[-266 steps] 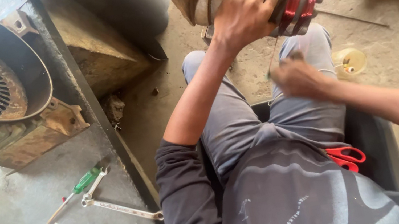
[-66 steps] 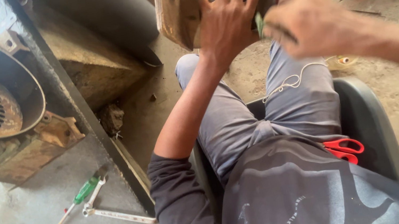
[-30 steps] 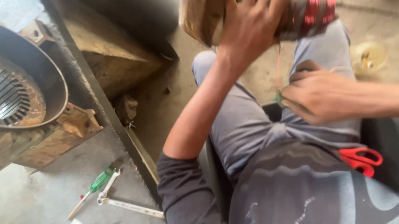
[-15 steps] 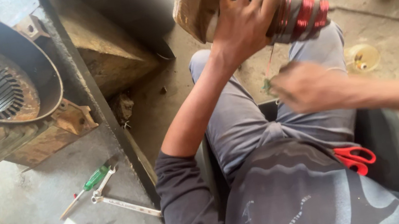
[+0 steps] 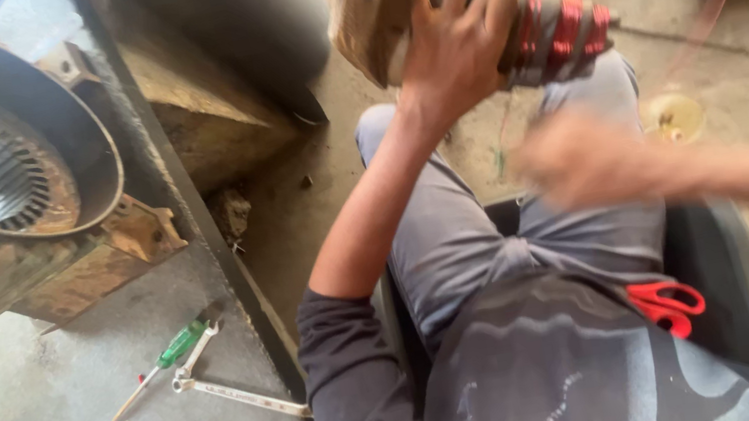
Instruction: The person holds a metal motor field core on their lap and first rubs its red winding with a green abrasive block. They then wind red enameled copper wire by hand around the core, guide the wire, and tie the finished winding with white string, cutting the string with scissors.
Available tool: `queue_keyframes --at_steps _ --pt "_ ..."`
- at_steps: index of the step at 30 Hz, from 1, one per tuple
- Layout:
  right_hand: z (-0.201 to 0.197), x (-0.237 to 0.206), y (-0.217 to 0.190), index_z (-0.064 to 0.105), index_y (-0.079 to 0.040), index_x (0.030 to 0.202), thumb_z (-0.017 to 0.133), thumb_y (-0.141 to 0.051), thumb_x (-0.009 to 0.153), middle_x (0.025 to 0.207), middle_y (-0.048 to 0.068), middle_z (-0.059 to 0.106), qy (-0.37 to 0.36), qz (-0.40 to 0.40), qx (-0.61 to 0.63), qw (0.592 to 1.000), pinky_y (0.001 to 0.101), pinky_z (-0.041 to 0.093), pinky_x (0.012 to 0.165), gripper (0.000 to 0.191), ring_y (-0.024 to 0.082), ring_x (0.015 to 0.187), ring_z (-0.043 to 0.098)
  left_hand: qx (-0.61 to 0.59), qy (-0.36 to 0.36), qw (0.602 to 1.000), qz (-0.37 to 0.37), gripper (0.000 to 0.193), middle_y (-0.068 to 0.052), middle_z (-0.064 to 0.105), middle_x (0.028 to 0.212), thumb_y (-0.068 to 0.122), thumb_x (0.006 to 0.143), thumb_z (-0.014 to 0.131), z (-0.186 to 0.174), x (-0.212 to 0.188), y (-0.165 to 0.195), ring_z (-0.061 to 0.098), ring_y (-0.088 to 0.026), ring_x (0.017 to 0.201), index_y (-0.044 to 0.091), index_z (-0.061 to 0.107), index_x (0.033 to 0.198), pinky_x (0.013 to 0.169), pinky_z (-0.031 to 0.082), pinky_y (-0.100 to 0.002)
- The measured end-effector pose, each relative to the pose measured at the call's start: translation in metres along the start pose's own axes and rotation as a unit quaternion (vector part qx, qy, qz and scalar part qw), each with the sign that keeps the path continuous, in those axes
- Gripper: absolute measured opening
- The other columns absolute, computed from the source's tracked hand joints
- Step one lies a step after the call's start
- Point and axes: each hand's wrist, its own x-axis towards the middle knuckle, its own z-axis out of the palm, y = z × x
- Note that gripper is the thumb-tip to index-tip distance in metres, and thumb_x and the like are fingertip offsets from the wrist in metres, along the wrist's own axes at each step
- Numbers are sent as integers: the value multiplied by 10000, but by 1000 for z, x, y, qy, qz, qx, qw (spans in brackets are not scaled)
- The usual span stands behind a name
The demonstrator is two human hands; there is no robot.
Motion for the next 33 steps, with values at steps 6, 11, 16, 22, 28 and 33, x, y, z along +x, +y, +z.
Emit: queue_keyframes --at_steps 6,11,16,22,28,33 --pt "-81 64 115 665 -66 867 606 -141 834 703 138 660 23 178 -356 917 469 526 823 101 314 722 677 -7 12 1000 19 489 -27 620 1357 244 782 811 -1 -8 3 515 -299 1335 102 581 1189 1098 279 -696" --pt "69 29 13 653 -61 904 610 -170 919 731 134 665 -42 89 -99 990 467 528 861 118 307 755 679 -11 -3 1000 -19 552 -26 630 1327 220 696 800 -5 -5 -2 523 -309 1331 88 589 1188 1094 297 -674" --pt "-60 7 46 656 -19 872 568 60 651 785 175 637 166 -103 7 981 485 507 674 250 381 736 644 12 25 1000 5 457 -9 616 1361 174 794 817 4 -6 0 505 -305 1355 107 575 1176 1158 260 -689" --pt "-23 64 101 731 -154 857 620 -182 909 762 21 673 10 97 -398 912 406 569 701 126 176 740 686 -10 2 1000 4 493 -41 625 1352 188 722 815 0 -10 -3 516 -309 1318 77 590 1146 1122 252 -697" --pt "1 3 -15 649 -67 810 634 -191 886 757 177 644 -100 75 12 992 502 521 788 147 331 777 657 0 -10 1000 2 520 -32 625 1355 194 674 814 1 -3 -4 516 -313 1326 82 611 1140 1133 259 -690" --pt "-113 42 105 726 -64 1155 610 -162 1042 942 168 691 86 242 -88 962 469 534 689 189 312 737 651 -21 11 999 33 524 -44 604 1392 235 721 856 1 -10 -1 491 -328 1357 90 605 1158 1124 249 -704"
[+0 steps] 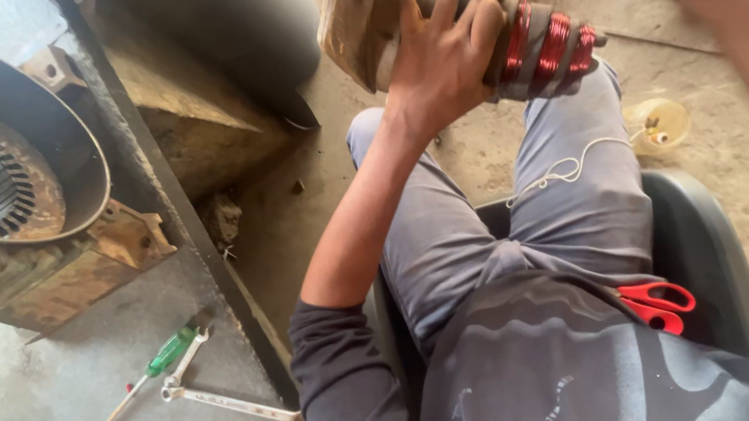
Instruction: The person holds a metal motor field core on their lap and first rubs its red winding with a green abrasive block. They then wind red enameled copper wire by hand around the core, guide the wire, and tie the finished winding with white string, cutting the string with scissors.
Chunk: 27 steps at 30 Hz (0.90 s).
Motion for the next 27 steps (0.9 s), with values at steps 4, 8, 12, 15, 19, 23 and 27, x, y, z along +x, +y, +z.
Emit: queue_keyframes --at_steps 4,8,12,15,19,23,27 --pt "101 -37 -62 737 -136 989 614 -183 916 930 64 724 -86 -85 -124 985 441 562 815 150 230 917 715 1 -26 999 -34 554 -14 623 1384 215 653 841 -3 0 -3 507 -301 1346 95 609 1141 1129 267 -696" --pt "91 -113 -112 650 -79 822 641 -191 908 669 121 653 -142 -195 84 967 543 486 959 141 328 797 680 17 -8 1000 -23 499 -13 624 1365 220 690 844 -1 6 -5 515 -304 1346 112 624 1124 1129 271 -690" --pt "-12 -35 -25 688 -40 919 681 -60 717 771 141 639 48 -236 135 961 498 494 751 203 310 758 623 0 9 1000 2 478 -34 613 1364 255 722 858 -2 2 -3 516 -320 1331 113 626 1115 1109 259 -703" --pt "22 16 -7 681 -66 921 608 -138 846 775 102 657 45 -119 -182 975 543 500 834 126 271 760 658 16 8 1000 9 453 -23 613 1372 241 729 847 -7 -3 -5 519 -306 1338 130 618 1103 1132 259 -698" --pt "125 -58 -87 676 -89 910 555 -183 944 768 65 674 -188 -181 -154 953 560 505 864 157 232 737 685 13 -6 999 -41 463 -4 614 1383 253 722 839 -10 4 -11 528 -291 1350 106 615 1100 1160 267 -694" --pt "71 -88 -87 687 -75 859 634 -54 821 720 75 669 -122 -195 88 969 451 502 651 69 236 639 656 8 -16 999 -38 484 -5 616 1367 274 706 842 -8 7 -13 534 -300 1335 106 618 1100 1129 268 -701" --pt "-4 9 -10 687 -20 989 783 -70 774 886 145 662 155 -182 9 971 419 516 738 241 307 823 657 7 -4 1000 -13 464 -6 600 1411 308 776 858 -10 0 -14 528 -295 1347 127 600 1116 1125 271 -686"
